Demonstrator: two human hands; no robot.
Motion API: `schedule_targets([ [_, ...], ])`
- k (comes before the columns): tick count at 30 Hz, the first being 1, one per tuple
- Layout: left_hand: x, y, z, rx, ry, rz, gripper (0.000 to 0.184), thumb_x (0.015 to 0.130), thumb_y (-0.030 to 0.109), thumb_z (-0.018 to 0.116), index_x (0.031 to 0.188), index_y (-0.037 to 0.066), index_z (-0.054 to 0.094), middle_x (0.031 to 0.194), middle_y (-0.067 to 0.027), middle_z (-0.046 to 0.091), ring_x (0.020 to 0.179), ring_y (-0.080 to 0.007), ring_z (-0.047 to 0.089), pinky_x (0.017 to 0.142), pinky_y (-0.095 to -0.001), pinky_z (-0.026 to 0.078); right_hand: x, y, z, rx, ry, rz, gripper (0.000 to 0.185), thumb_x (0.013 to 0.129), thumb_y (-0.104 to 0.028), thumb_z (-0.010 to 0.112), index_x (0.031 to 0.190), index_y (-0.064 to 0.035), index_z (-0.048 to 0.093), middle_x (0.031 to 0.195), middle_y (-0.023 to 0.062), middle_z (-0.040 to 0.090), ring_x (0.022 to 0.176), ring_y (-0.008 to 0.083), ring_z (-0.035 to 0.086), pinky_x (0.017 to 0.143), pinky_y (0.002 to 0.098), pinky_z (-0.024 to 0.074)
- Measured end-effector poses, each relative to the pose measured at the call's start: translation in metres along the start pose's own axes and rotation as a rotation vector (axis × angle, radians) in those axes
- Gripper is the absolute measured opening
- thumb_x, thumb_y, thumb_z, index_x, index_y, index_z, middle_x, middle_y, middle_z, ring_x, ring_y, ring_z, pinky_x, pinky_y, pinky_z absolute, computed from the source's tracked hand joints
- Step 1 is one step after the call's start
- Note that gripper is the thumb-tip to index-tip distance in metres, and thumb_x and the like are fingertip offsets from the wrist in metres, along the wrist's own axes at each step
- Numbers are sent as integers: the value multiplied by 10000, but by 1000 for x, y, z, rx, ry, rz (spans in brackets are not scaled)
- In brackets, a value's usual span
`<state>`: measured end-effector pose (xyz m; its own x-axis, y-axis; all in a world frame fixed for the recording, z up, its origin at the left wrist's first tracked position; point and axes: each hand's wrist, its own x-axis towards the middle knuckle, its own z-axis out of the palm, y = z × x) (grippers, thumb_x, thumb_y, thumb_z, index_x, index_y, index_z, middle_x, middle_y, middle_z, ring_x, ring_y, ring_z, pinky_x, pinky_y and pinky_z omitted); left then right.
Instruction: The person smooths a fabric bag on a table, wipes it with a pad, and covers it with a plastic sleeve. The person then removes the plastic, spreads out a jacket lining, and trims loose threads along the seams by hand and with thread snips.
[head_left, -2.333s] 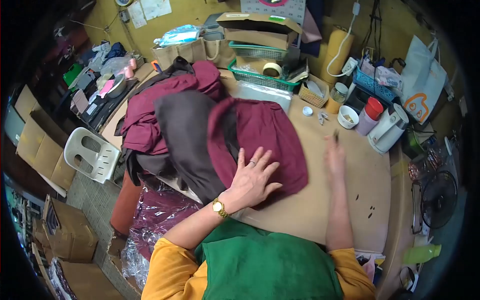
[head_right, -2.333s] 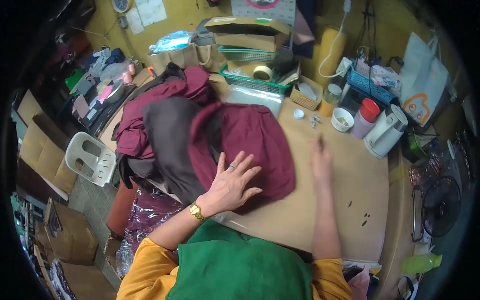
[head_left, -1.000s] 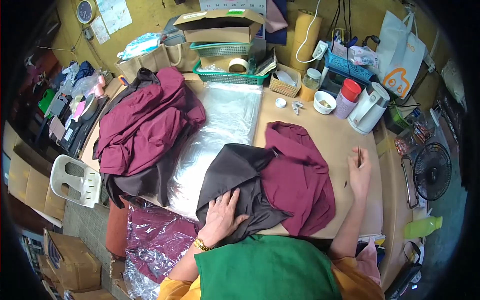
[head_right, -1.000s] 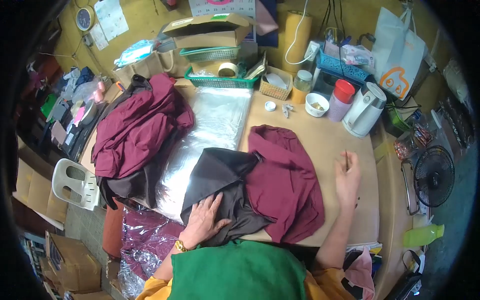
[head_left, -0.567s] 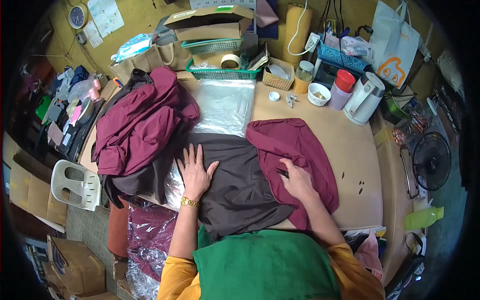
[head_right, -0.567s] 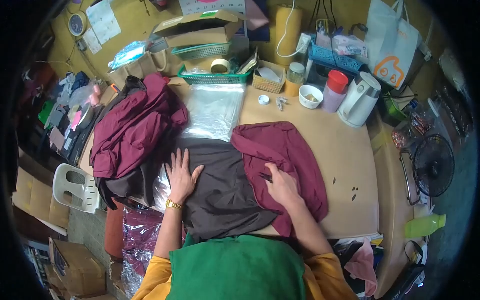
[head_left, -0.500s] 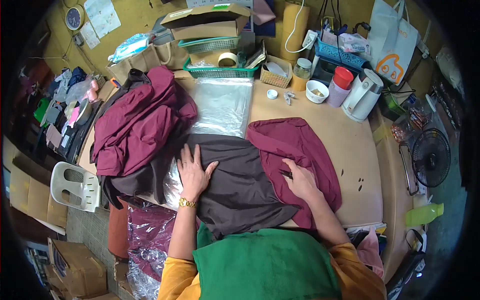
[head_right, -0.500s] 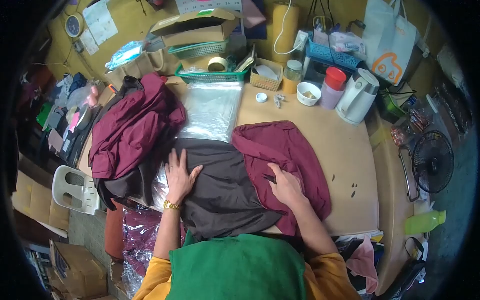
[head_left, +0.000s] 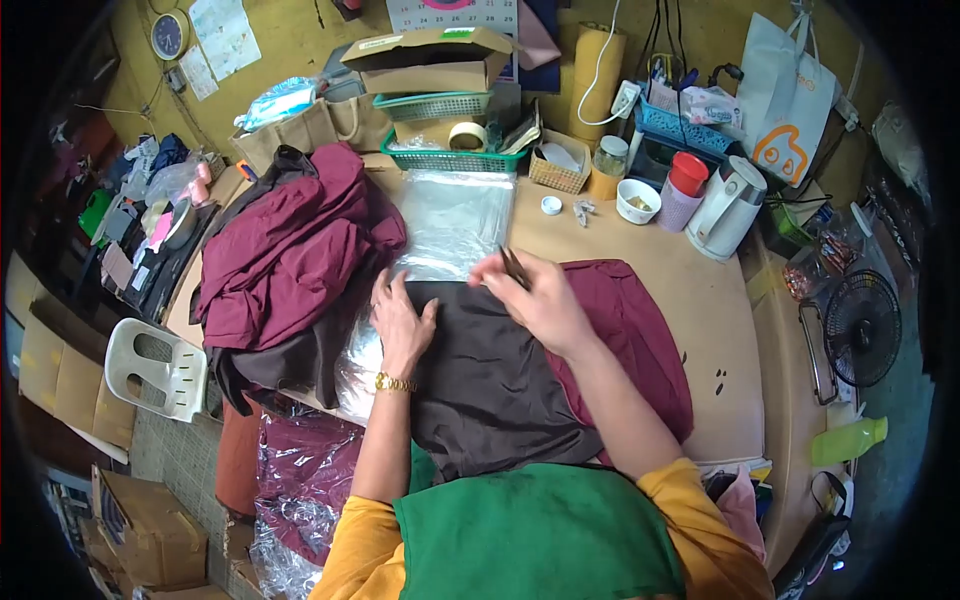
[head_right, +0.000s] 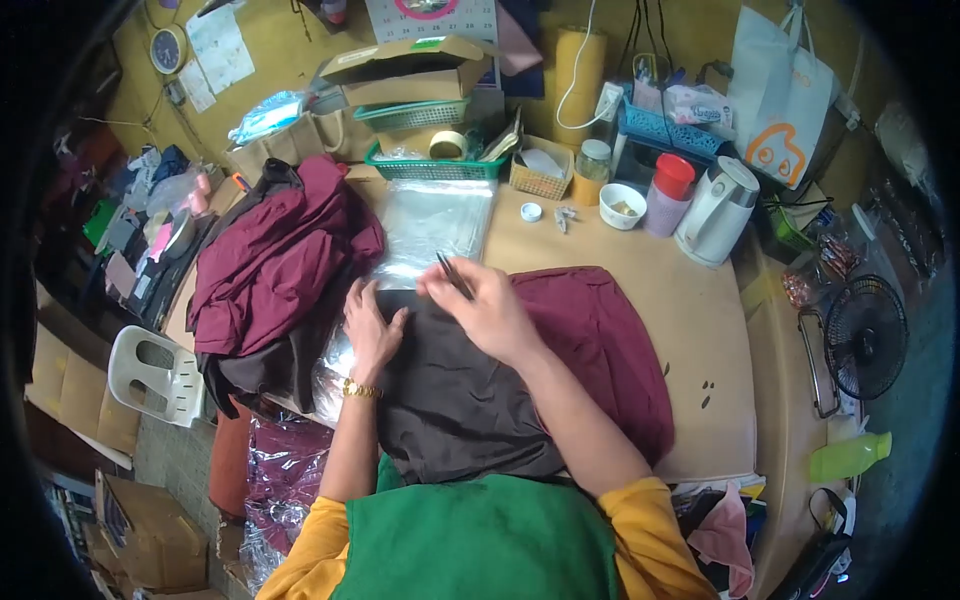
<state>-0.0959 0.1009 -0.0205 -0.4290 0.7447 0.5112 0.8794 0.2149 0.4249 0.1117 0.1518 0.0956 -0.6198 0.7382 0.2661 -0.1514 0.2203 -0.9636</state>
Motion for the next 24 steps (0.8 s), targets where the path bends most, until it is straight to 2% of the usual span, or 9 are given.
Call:
schedule_targets([
  [2, 0, -19, 11, 66, -28, -200, 732, 735, 290, 810, 1336, 29, 486, 1345, -228, 471, 1221, -423, 474, 991, -517, 393, 23, 31, 25, 400, 40, 107, 178, 995, -180, 554, 1062, -25, 611, 922, 53, 670, 442, -11, 301, 385, 191, 220],
  [4, 10, -20, -3, 81, -56, -259, 730, 720, 306, 827, 1308, 5, 517, 1278, -243, 551, 1166, -416, 537, 963, -493, 433, 34, 87, 36, 171, 88, 143, 181, 988, -164, 556, 1053, -10, 624, 919, 52, 675, 523, 6, 437, 460, 191, 351],
  [8, 13, -39, -15, -699, -428, -376, 492, 774, 117, 781, 1208, -37, 608, 1108, -152, 673, 1030, -176, 625, 903, -311, 483, 9, 156, 21, -183, 143, -10, 138, 922, -76, 604, 1022, 8, 648, 904, 37, 688, 798, 90, 618, 723, 244, 484],
  [13, -31, 31, -64, -1173, -380, -143, 1070, 791, -83, 705, 1560, 114, -11, 1238, -158, 567, 1115, -215, 581, 1015, -340, 441, -16, 87, 3, -124, 172, -119, 251, 919, -98, 655, 1139, 12, 607, 1092, 99, 688, 991, 139, 647, 790, 269, 498],
  [16, -48, 56, -79, -1326, -432, -137, 1054, 824, -92, 678, 1564, 122, -42, 1168, -121, 592, 1087, -173, 590, 959, -308, 474, -18, 49, 14, -11, 129, -114, 283, 915, -140, 689, 1134, 19, 606, 1123, 104, 669, 1024, 137, 621, 842, 273, 482],
  [18, -52, 62, -82, -1334, -404, -158, 1033, 831, -84, 687, 1562, 95, -21, 1140, -111, 608, 1047, -146, 598, 934, -288, 480, -21, 45, 15, 25, 82, -52, 282, 911, -156, 703, 1112, 21, 613, 1116, 95, 657, 1025, 121, 598, 898, 276, 468],
  [20, -51, 60, -81, -1396, -393, -232, 922, 856, -59, 683, 1553, 52, 90, 1089, -84, 629, 1001, -116, 600, 900, -260, 483, -23, 44, 11, -142, -149, 111, 252, 883, -153, 733, 1034, 28, 643, 904, 34, 674, 817, 82, 603, 704, 252, 483],
  [22, -48, 56, -81, -1345, -253, -379, 496, 914, 22, 657, 1377, 15, 479, 988, -20, 637, 848, -65, 584, 744, -215, 488, -29, 35, 16, -222, -91, 109, 187, 868, -134, 746, 924, 18, 652, 774, -11, 622, 700, 44, 529, 630, 240, 451],
  [24, -48, 18, -69, -1363, -70, -347, 392, 915, 41, 662, 1292, 12, 558, 922, 8, 612, 733, -35, 526, 601, -200, 441, -34, 36, 15, -251, 5, 56, 159, 860, -106, 746, 869, 11, 639, 730, -19, 599, 662, 33, 498, 590, 233, 423],
])
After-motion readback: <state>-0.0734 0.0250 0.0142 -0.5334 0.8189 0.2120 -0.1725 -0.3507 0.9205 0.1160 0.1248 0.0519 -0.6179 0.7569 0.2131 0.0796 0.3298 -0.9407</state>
